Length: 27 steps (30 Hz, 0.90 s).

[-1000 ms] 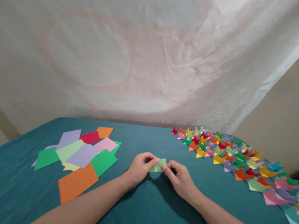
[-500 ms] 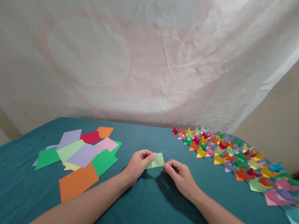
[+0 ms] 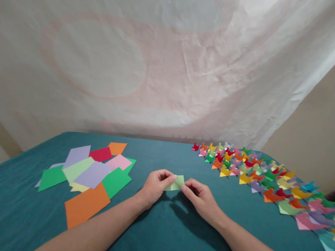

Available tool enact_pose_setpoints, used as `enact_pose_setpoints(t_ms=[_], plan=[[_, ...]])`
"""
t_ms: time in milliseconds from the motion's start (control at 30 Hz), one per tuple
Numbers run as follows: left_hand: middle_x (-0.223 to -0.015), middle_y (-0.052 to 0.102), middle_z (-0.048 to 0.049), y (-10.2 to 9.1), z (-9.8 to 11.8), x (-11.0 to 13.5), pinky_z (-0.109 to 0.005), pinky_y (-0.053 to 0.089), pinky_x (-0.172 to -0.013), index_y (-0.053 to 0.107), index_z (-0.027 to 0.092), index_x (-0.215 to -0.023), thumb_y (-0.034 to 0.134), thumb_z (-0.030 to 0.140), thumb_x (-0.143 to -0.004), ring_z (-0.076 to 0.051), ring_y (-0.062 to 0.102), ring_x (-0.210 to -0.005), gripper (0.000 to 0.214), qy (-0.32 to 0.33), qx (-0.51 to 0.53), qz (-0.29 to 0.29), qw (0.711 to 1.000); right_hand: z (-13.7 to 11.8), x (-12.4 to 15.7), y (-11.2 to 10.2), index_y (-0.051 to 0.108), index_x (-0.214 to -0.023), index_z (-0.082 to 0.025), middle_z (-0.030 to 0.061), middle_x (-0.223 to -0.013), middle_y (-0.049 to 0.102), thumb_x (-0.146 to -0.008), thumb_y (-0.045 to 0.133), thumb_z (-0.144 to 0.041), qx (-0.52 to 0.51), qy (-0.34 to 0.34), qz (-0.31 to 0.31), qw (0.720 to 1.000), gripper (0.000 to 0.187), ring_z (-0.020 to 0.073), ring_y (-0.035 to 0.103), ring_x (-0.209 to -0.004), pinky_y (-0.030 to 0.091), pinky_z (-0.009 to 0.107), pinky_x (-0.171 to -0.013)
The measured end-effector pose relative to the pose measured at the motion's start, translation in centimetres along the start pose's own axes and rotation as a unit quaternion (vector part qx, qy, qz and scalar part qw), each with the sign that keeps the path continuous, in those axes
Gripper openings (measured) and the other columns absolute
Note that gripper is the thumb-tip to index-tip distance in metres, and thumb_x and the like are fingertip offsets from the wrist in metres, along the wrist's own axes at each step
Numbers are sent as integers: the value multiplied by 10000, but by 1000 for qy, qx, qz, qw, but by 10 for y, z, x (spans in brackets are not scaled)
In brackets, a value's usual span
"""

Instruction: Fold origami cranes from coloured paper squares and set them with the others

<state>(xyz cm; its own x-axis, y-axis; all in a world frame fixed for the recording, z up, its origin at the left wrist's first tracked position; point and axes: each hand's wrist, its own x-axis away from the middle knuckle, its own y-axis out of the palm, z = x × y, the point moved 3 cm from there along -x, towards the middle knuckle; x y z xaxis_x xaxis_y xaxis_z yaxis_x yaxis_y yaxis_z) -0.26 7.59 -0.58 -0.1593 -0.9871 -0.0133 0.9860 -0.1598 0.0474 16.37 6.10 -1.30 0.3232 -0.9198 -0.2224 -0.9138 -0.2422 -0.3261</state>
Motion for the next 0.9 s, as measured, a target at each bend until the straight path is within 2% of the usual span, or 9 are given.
enact_pose_setpoints(t_ms=[233,433,567,700,800,900], plan=[[-603,563,17,2,2,2,-197,323,-532,622,115,-690,692,409,-688,-83,438,-538,303,12,-23,-16,1000,-1,1,1,526,-700,-161,-31,-623,421,-869,484,-383,36,-3,4,999,282,109,381,-588,314,228,-552],[-615,538,4,3,3,3,-212,352,-567,641,114,-624,701,386,-684,-99,456,-579,285,59,-62,-53,995,-5,0,2,466,-623,-168,-40,-614,388,-848,519,-349,57,-36,-14,998,294,99,363,-572,302,225,-544],[-629,548,-9,3,4,3,-216,353,-575,675,118,-633,688,406,-698,-111,468,-603,296,69,-106,-63,990,-7,0,0,526,-643,-162,-23,-634,428,-863,490,-382,45,-41,1,998,313,110,392,-594,322,232,-561],[-658,573,-18,3,6,4,-222,355,-593,693,126,-687,604,445,-770,-123,471,-625,341,58,-115,-81,988,-6,0,-2,538,-647,-165,-16,-635,436,-862,486,-409,27,-25,13,999,330,117,391,-597,320,238,-559],[-774,617,-39,3,8,4,-228,375,-660,709,132,-788,527,438,-833,-145,507,-716,359,58,-90,-87,990,-3,-1,-5,493,-623,-172,-31,-596,381,-846,501,-447,-1,3,39,999,355,110,348,-567,289,233,-525],[-820,628,-43,3,8,3,-227,385,-686,705,132,-856,541,426,-830,-153,522,-756,337,51,-65,-76,994,-1,-2,-7,473,-621,-175,-40,-578,352,-827,516,-481,-34,28,61,997,372,105,317,-552,270,230,-508]])
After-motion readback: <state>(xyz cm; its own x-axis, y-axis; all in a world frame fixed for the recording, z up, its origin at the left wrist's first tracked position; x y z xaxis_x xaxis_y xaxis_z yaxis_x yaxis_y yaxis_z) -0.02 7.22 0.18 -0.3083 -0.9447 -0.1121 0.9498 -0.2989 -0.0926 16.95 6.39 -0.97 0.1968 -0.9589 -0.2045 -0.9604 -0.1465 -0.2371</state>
